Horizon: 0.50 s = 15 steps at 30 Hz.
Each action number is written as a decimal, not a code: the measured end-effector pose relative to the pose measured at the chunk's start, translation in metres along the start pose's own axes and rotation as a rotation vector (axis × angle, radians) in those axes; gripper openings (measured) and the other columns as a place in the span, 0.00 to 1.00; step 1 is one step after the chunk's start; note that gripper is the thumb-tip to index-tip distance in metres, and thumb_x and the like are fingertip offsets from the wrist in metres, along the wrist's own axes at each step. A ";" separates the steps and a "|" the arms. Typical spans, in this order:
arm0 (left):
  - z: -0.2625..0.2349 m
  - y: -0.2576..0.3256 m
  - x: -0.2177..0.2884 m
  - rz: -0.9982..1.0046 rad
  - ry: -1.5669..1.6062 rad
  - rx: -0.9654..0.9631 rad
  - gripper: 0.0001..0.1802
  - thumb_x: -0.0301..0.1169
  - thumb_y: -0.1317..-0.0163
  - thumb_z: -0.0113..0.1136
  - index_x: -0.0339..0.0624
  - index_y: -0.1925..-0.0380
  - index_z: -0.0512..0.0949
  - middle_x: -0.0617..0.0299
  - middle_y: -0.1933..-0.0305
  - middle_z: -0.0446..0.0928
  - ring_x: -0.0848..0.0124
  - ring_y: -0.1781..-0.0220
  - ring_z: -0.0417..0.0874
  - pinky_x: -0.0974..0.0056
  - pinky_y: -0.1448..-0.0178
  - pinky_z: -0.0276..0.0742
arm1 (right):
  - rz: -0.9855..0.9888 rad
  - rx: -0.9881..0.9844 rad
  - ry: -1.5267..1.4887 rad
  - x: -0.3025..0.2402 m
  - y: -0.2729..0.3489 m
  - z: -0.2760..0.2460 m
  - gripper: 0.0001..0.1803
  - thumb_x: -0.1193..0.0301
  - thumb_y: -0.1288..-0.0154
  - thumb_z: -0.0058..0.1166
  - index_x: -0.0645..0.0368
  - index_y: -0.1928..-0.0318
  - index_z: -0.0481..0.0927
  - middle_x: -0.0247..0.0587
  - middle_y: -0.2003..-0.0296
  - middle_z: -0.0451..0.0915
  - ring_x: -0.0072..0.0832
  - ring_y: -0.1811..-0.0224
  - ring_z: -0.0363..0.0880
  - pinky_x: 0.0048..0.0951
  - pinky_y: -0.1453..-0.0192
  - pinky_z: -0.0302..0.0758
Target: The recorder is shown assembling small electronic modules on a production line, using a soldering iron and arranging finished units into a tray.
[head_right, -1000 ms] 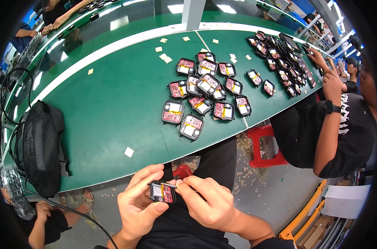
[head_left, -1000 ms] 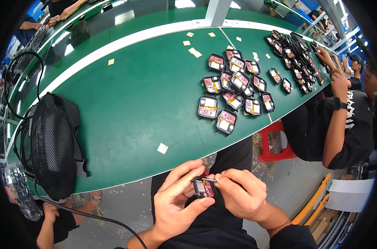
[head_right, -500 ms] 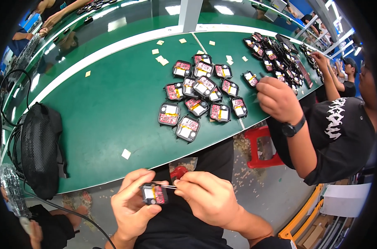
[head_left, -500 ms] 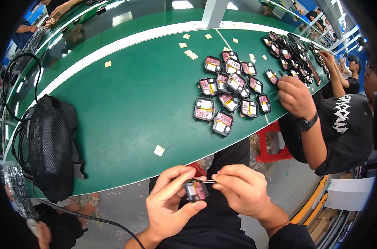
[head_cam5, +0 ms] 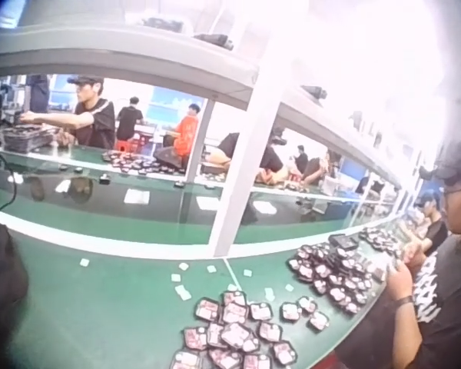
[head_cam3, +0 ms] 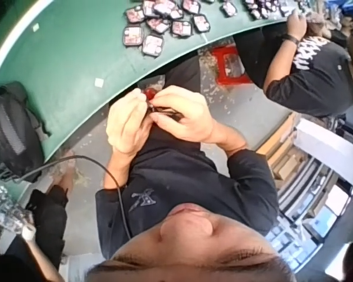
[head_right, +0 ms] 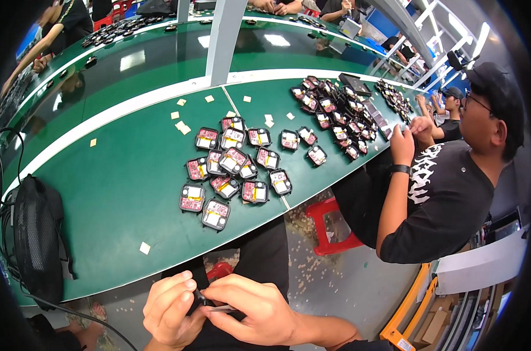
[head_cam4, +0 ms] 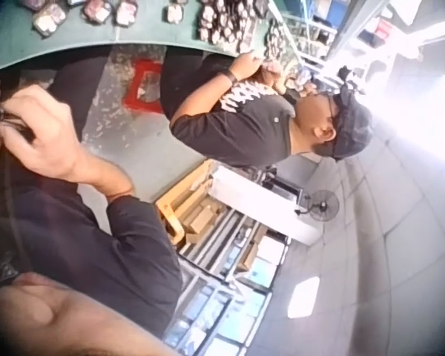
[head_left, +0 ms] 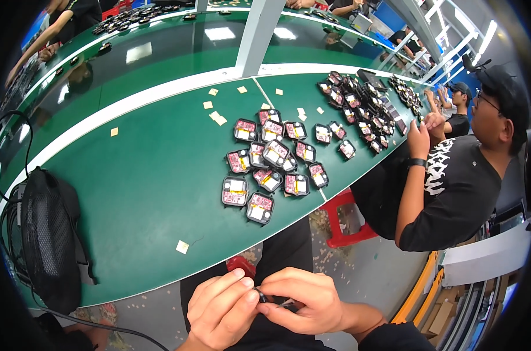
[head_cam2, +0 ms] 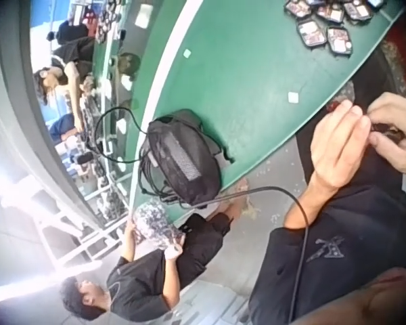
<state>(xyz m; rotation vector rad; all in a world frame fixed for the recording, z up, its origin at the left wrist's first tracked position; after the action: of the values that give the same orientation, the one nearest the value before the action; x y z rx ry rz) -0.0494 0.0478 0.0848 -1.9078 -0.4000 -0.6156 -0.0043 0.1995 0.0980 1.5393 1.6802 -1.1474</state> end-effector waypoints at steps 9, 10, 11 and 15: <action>-0.002 0.008 -0.003 -0.119 0.008 0.115 0.26 0.26 0.39 0.79 0.37 0.43 0.79 0.43 0.42 0.82 0.39 0.42 0.87 0.44 0.38 0.85 | -0.028 0.528 0.817 0.036 -0.042 -0.093 0.13 0.80 0.37 0.67 0.59 0.52 0.89 0.42 0.59 0.81 0.37 0.72 0.84 0.37 0.67 0.81; -0.003 0.009 -0.003 -0.113 0.012 0.114 0.26 0.26 0.39 0.79 0.37 0.43 0.79 0.43 0.42 0.82 0.39 0.42 0.87 0.44 0.38 0.85 | 0.004 0.502 0.890 0.049 -0.050 -0.104 0.14 0.79 0.37 0.67 0.56 0.51 0.89 0.41 0.60 0.80 0.38 0.73 0.84 0.37 0.69 0.80; -0.003 0.012 -0.003 -0.107 0.055 0.109 0.26 0.26 0.39 0.79 0.39 0.43 0.79 0.43 0.41 0.81 0.39 0.40 0.86 0.44 0.38 0.85 | 0.014 0.482 0.910 0.057 -0.058 -0.111 0.14 0.77 0.37 0.69 0.56 0.50 0.89 0.42 0.60 0.81 0.41 0.70 0.85 0.39 0.66 0.80; 0.003 0.034 -0.006 -0.084 0.083 0.154 0.26 0.31 0.41 0.81 0.40 0.44 0.81 0.47 0.45 0.79 0.44 0.43 0.87 0.48 0.40 0.87 | -0.044 0.406 0.816 0.081 -0.093 -0.122 0.12 0.75 0.35 0.69 0.60 0.51 0.89 0.46 0.61 0.83 0.45 0.64 0.86 0.41 0.60 0.81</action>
<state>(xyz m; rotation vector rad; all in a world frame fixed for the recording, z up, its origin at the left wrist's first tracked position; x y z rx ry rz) -0.0353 0.0373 0.0551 -1.7198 -0.4630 -0.6965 -0.0927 0.3489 0.1034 2.4726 2.0562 -0.9755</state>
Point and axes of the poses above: each hand's wrist, its own y-axis away from the middle knuckle, its own z-axis out of the palm, x = y × z, the point moved 7 cm from there along -y, towards the middle knuckle
